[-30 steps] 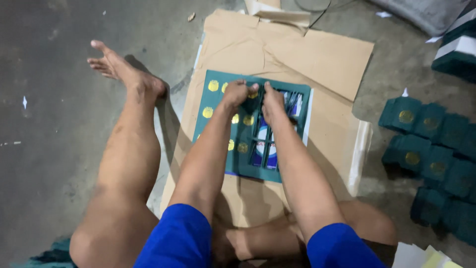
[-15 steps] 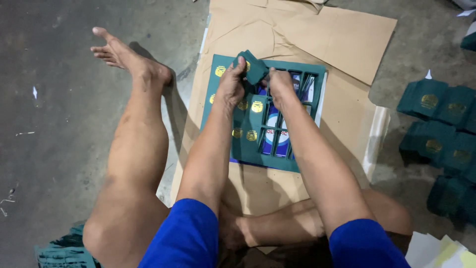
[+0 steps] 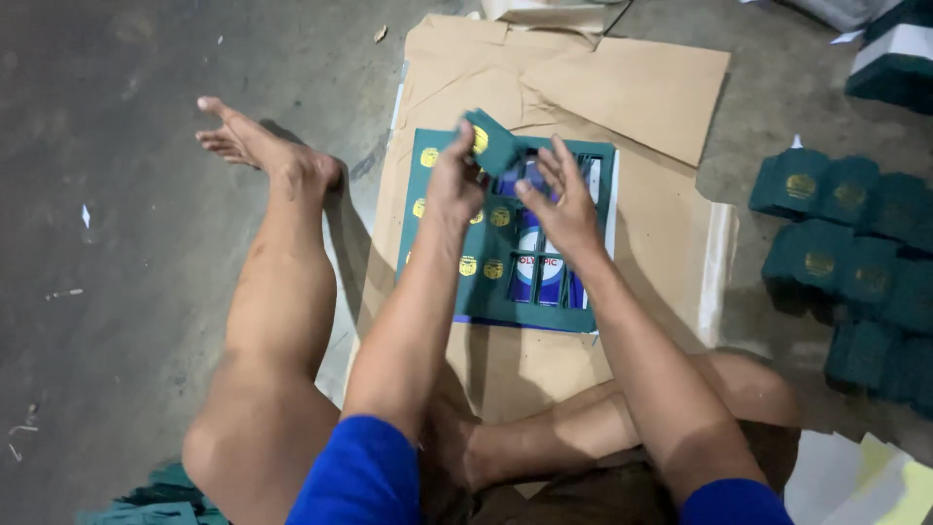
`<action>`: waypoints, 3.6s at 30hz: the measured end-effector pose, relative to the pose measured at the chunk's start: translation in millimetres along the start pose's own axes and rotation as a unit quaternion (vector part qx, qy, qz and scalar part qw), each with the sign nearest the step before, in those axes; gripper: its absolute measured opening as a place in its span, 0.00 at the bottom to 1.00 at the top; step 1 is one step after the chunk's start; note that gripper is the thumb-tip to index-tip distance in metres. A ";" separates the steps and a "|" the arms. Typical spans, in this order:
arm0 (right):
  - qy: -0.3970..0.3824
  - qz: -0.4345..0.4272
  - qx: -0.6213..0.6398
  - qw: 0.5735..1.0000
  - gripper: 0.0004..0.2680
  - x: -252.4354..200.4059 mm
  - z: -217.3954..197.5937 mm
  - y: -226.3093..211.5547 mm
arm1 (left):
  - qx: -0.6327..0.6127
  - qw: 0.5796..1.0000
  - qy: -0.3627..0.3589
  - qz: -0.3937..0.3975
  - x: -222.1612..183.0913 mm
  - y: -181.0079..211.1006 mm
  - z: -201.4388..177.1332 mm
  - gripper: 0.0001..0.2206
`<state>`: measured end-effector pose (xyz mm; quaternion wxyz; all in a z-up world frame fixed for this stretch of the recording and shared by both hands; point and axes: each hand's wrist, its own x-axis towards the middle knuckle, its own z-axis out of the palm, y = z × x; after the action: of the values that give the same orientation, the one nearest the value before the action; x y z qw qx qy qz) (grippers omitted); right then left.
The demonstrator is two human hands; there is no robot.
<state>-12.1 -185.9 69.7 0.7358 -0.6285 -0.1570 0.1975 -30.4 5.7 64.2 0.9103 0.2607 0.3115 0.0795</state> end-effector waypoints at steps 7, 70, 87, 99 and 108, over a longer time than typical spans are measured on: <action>0.109 -0.140 -0.290 0.941 0.19 -103.5 11.6 -78.3 | 0.008 0.993 -0.121 -0.004 -113.8 -66.8 30.3 0.17; -0.082 0.067 0.016 0.994 0.16 -237.4 20.0 -25.7 | 0.547 0.791 0.005 0.276 -250.5 -135.2 -108.2 0.27; -0.094 0.131 -0.127 0.979 0.09 -233.5 -5.1 8.3 | 0.175 0.964 0.077 -0.185 -254.2 -96.9 -84.7 0.23; -0.110 0.183 0.165 0.963 0.07 -230.1 -20.0 4.4 | 0.097 0.961 -0.051 -0.253 -247.2 -99.0 -99.2 0.15; -0.149 0.189 0.270 0.932 0.08 -230.2 -23.6 -9.3 | 0.024 0.942 -0.147 -0.300 -251.7 -97.2 -98.2 0.19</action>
<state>-200.8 -319.8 79.1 0.7947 -0.3877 -0.0839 0.4595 -291.5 -112.6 79.8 0.9212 0.1859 0.2399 -0.2435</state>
